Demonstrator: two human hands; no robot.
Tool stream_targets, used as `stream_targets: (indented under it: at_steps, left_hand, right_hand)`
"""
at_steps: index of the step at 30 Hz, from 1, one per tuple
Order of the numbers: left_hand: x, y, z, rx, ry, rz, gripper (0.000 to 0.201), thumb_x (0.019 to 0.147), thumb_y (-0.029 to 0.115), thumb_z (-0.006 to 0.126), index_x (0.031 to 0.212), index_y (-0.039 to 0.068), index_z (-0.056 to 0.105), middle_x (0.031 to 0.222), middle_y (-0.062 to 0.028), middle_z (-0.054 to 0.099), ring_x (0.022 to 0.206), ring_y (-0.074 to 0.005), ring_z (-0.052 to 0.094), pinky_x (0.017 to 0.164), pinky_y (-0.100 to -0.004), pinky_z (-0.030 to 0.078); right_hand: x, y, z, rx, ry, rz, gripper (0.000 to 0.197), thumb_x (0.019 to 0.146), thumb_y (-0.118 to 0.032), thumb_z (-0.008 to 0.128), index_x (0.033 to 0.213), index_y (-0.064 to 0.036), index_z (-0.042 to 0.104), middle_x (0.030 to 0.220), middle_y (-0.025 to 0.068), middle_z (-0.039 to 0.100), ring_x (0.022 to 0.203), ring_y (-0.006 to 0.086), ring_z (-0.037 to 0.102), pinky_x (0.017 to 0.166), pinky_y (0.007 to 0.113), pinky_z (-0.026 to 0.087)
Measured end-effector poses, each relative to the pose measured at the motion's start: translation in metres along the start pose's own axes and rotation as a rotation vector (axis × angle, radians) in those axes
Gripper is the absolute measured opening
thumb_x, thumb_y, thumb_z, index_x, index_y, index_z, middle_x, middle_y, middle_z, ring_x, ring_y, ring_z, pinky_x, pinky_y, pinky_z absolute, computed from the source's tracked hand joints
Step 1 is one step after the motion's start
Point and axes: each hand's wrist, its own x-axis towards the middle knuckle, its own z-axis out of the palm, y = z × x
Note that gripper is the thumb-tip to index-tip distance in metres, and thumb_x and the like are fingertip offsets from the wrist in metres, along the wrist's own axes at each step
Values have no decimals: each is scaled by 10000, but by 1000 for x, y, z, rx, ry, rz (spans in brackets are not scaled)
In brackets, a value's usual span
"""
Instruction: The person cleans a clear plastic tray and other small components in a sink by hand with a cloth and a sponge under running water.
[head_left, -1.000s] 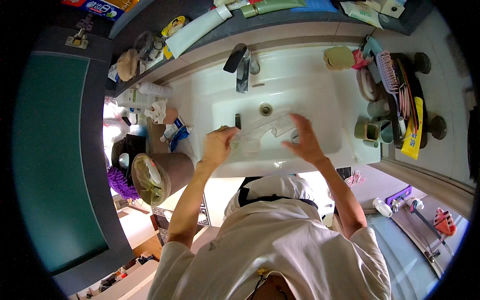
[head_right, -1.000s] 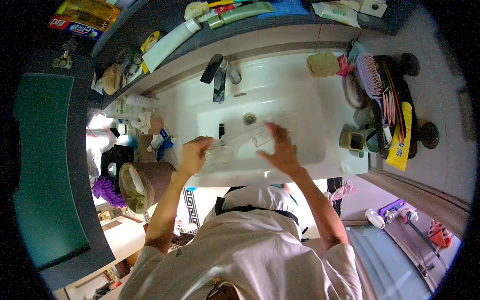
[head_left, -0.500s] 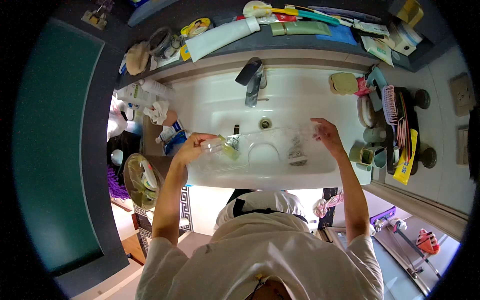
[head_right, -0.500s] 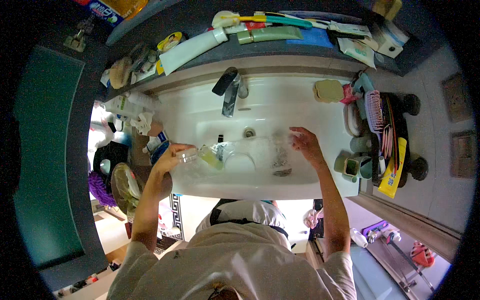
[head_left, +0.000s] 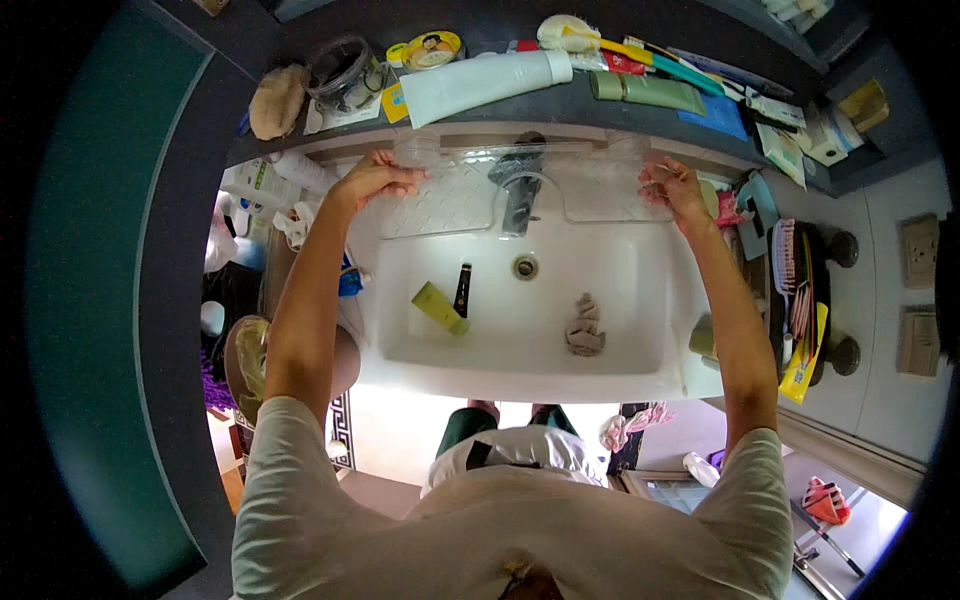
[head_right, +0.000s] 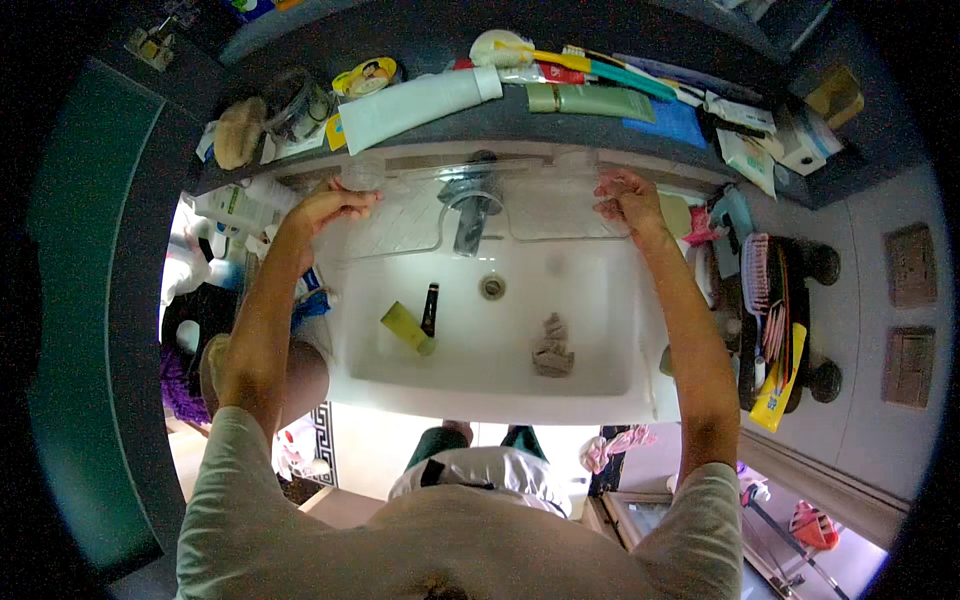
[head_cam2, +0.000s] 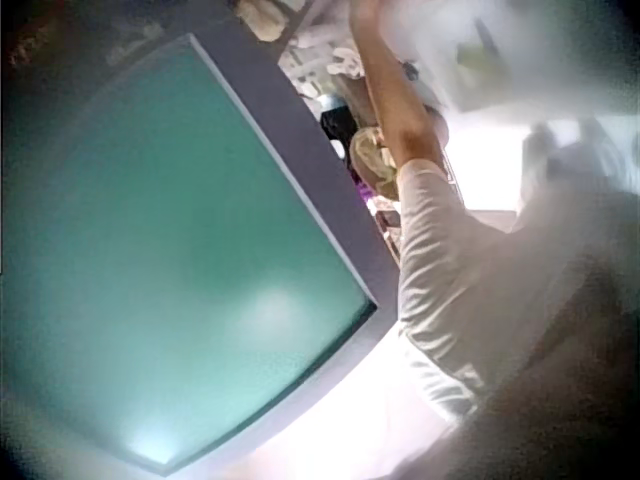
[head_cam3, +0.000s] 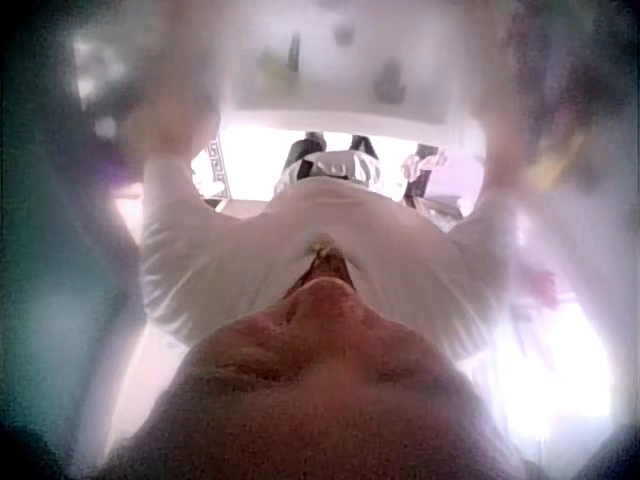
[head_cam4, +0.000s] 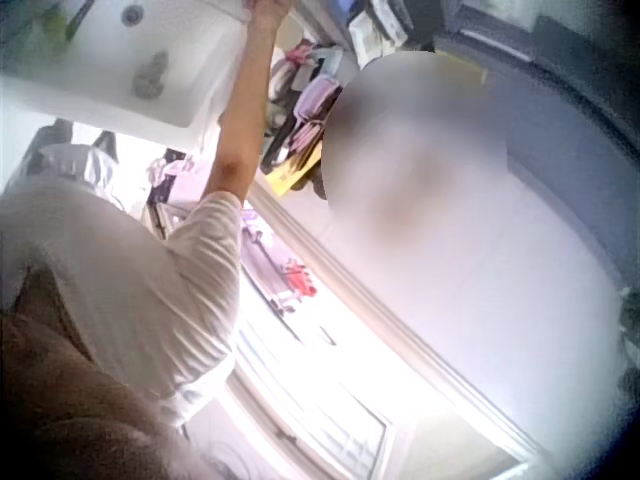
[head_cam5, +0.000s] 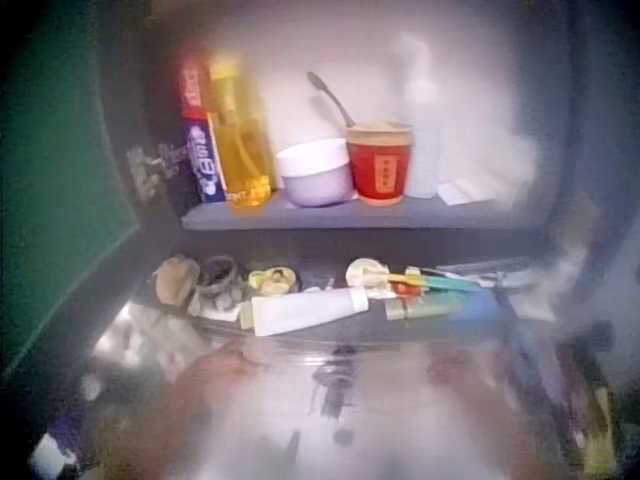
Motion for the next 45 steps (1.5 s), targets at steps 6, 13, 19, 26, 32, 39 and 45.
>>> stream_targets:
  at_steps: [6, 13, 19, 26, 32, 39, 45]
  left_hand:
    - [62, -14, -26, -24, 15, 66, 188, 774, 178, 594, 885, 27, 573, 864, -105, 626, 647, -96, 590, 537, -155, 469]
    - [92, -29, -36, -193, 78, 199, 195, 781, 233, 589, 845, 50, 577, 796, -82, 621, 613, -94, 573, 517, -142, 448]
    - [97, -28, -21, -33, 174, 132, 212, 714, 251, 672, 766, 65, 584, 693, -42, 595, 538, -79, 532, 455, -151, 421]
    - [115, -49, -2, -97, 460, 217, 231, 642, 229, 739, 681, 58, 587, 621, -23, 569, 483, -69, 473, 389, -184, 361]
    - [128, -89, -32, -151, 356, 290, 203, 727, 219, 664, 701, 41, 570, 619, -56, 569, 459, -106, 501, 363, -210, 372]
    - [95, -60, -3, -256, 380, 57, 255, 815, 263, 549, 752, 19, 508, 650, -99, 574, 540, -185, 601, 405, -214, 460]
    - [105, -73, -2, -373, 365, 43, 243, 835, 247, 519, 762, 16, 493, 647, -101, 562, 509, -179, 582, 350, -216, 396]
  right_hand:
    - [36, 6, 9, 202, 192, -46, 157, 793, -88, 551, 930, -17, 523, 781, 77, 586, 645, 141, 587, 536, 218, 479]
    - [69, 22, 2, 140, 321, -254, 110, 761, -38, 565, 854, 8, 532, 741, 84, 583, 625, 148, 593, 516, 234, 485]
    - [70, 36, 10, 183, 382, -179, 58, 758, -20, 566, 809, 6, 556, 763, 110, 597, 621, 160, 591, 459, 239, 478]
    - [76, 53, 7, 225, 356, -186, 35, 775, -37, 555, 759, -11, 540, 730, 100, 572, 576, 159, 557, 433, 238, 459]
    - [86, 62, 6, 230, 326, -35, 49, 780, -46, 551, 747, -15, 532, 685, 97, 562, 524, 168, 542, 371, 230, 417]
    - [83, 55, 8, 169, 364, -47, 37, 776, -31, 524, 795, 0, 529, 710, 126, 585, 519, 188, 564, 377, 244, 438]
    - [79, 42, 8, 108, 344, -52, 65, 753, 14, 490, 805, -7, 523, 689, 118, 575, 483, 179, 533, 363, 247, 400]
